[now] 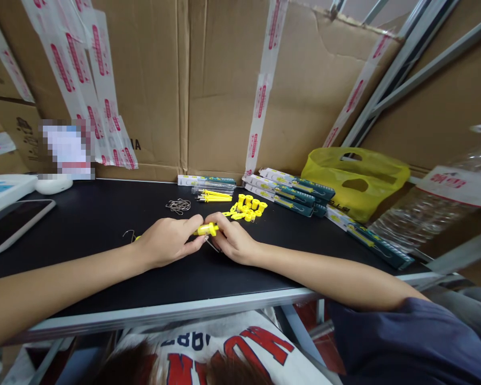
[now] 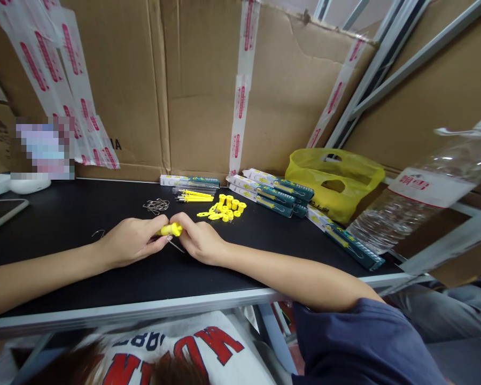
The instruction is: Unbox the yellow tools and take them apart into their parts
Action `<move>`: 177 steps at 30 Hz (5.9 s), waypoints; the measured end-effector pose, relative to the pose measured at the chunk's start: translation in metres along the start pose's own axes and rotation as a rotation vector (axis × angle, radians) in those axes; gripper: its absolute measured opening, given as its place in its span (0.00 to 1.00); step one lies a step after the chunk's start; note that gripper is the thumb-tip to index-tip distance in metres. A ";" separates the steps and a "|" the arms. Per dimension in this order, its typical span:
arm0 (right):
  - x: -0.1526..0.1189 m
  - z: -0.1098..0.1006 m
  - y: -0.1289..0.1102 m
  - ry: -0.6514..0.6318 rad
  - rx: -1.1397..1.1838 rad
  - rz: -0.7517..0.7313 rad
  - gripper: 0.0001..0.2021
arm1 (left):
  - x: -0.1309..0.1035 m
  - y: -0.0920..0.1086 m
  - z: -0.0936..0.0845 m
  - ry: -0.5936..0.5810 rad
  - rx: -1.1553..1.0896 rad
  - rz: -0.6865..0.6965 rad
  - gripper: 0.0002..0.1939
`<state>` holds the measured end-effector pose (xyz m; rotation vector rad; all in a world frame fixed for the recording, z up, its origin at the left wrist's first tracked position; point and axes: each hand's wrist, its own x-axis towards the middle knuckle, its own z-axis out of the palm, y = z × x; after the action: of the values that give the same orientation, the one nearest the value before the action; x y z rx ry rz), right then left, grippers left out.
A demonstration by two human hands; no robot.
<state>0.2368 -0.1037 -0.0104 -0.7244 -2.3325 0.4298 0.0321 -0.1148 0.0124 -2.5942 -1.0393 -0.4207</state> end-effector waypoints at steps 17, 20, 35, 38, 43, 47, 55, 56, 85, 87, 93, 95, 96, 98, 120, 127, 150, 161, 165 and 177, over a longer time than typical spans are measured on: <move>0.002 -0.002 0.004 -0.052 -0.094 -0.011 0.08 | -0.003 -0.007 0.003 -0.038 -0.013 0.012 0.10; 0.003 -0.001 0.003 -0.011 -0.023 -0.044 0.09 | -0.004 -0.008 0.003 -0.019 -0.011 0.005 0.10; 0.000 -0.002 0.007 -0.017 0.005 -0.030 0.11 | -0.002 -0.007 0.001 -0.058 -0.051 -0.002 0.11; 0.002 -0.001 0.005 0.020 0.038 -0.039 0.10 | -0.001 -0.006 0.002 -0.075 -0.002 -0.035 0.11; 0.005 -0.004 0.006 -0.057 -0.013 -0.041 0.10 | -0.004 -0.006 0.005 -0.094 0.043 -0.024 0.11; 0.007 -0.010 0.004 -0.174 -0.136 -0.024 0.08 | -0.006 -0.007 0.006 -0.128 0.047 0.013 0.12; 0.006 -0.011 -0.002 -0.140 0.062 -0.005 0.06 | -0.004 -0.004 0.005 -0.053 0.022 -0.036 0.12; 0.006 -0.010 -0.002 -0.118 0.111 -0.011 0.07 | -0.005 -0.003 0.005 -0.036 0.013 -0.044 0.12; 0.063 0.000 0.026 0.010 0.461 0.638 0.03 | -0.006 -0.014 0.010 0.002 -0.153 -0.005 0.14; 0.080 0.009 0.030 0.049 0.523 0.644 0.03 | -0.007 -0.013 0.008 -0.008 -0.148 0.006 0.14; 0.110 0.034 0.045 0.209 0.680 0.442 0.01 | -0.008 -0.012 0.008 -0.005 -0.135 0.036 0.14; 0.113 0.039 0.047 0.227 0.691 0.422 0.02 | -0.007 -0.012 0.010 0.004 -0.129 0.035 0.14; 0.114 0.040 0.048 0.228 0.691 0.422 0.03 | -0.007 -0.012 0.010 0.010 -0.128 0.033 0.15; 0.115 0.040 0.048 0.208 0.691 0.430 0.04 | -0.007 -0.013 0.011 0.015 -0.132 0.027 0.15; 0.053 0.012 0.029 0.180 0.605 0.324 0.14 | -0.006 -0.018 0.013 -0.017 -0.181 0.002 0.10; 0.001 -0.012 0.011 -0.065 0.192 0.144 0.22 | -0.005 -0.018 0.014 -0.039 -0.230 0.016 0.12; 0.005 -0.021 0.023 -0.126 0.099 0.158 0.11 | -0.003 -0.029 0.016 -0.023 -0.258 0.031 0.12; 0.008 -0.036 0.022 -0.155 0.033 0.175 0.10 | -0.003 -0.031 0.014 -0.031 -0.216 -0.006 0.12; 0.009 -0.041 0.020 -0.110 0.029 0.136 0.08 | -0.003 -0.033 0.015 -0.003 -0.157 -0.029 0.13; 0.010 -0.042 0.018 -0.056 0.160 0.205 0.10 | -0.002 -0.029 0.010 0.164 -0.133 0.037 0.14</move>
<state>0.2653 -0.0790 0.0170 -0.8866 -2.2519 0.7273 0.0119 -0.0929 0.0078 -2.6355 -0.9358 -0.7030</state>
